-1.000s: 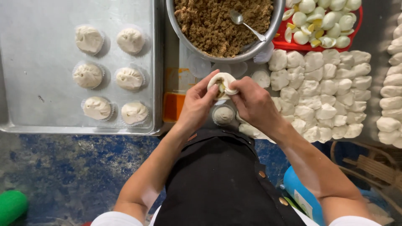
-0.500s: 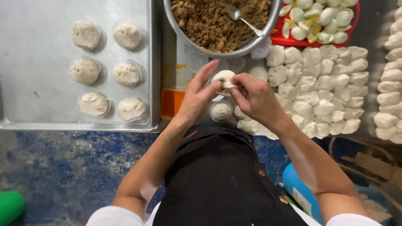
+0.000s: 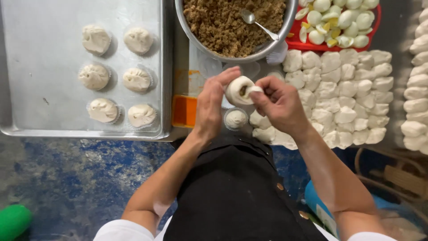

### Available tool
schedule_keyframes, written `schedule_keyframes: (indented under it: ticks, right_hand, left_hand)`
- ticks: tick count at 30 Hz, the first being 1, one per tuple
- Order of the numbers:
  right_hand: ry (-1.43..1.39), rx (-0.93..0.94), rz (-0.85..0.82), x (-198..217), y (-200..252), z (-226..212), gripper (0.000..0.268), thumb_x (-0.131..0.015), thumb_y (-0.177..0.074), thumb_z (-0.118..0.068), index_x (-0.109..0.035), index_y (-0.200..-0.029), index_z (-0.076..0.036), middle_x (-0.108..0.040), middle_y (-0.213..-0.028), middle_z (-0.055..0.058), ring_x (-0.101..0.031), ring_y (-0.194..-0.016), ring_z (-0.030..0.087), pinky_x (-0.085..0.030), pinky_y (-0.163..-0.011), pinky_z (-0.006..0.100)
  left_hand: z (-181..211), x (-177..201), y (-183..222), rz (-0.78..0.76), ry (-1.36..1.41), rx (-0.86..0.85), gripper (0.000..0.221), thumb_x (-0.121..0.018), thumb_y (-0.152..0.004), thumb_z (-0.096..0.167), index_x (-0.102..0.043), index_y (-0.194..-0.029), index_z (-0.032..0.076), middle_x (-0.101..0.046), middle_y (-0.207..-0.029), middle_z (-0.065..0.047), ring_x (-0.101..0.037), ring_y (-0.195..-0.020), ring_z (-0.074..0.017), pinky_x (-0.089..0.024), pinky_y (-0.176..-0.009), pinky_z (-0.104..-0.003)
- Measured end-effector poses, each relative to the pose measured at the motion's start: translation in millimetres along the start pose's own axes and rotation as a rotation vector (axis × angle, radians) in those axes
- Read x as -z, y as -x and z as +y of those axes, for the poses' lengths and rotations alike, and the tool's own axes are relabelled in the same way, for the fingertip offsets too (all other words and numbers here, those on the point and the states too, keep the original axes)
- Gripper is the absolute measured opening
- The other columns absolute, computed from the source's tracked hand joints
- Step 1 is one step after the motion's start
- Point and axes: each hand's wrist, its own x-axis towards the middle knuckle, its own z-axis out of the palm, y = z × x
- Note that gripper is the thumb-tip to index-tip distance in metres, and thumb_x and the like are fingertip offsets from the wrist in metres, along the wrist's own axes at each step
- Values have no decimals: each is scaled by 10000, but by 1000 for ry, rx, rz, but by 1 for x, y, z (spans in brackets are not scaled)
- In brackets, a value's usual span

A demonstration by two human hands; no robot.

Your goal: Manually assemble and fold dough buns filled with meat and egg.

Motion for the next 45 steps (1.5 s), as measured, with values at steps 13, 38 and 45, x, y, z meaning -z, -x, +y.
schedule_keyframes:
  ticks: [13,38,45]
  right_hand:
    - [79,264,110,6,30,-48,236,-696,-1010,-51,-573,-1212,-37,-684,-913,34,-658,-790,53,-544,-683,216]
    - [332,458,-4,50,76,-8,167,-679,-1037,-12,-584,-1173,-32,-656,-889,137,-656,-790,234,-516,-692,352]
    - [344,338,8,53,77,-9,222,-692,-1023,-40,-560,-1199,-16,-640,-810,116,-656,-686,284,-528,-630,382]
  left_hand:
    - [2,-37,12,59,64,-235,623,-417,-1127,615,-601,-1320,53,-666,-1138,-57,-661,-995,-117,-565,-861,-253]
    - [19,-85,49,-98,161,251,683,-327,-1104,585,-648,-1373,45,-703,-1065,-32,-645,-944,-96,-560,-828,-243]
    - [29,-74,25,-290,-54,187,796,-210,-1083,657,-600,-1478,87,-706,-1039,-110,-640,-932,-164,-542,-815,-311]
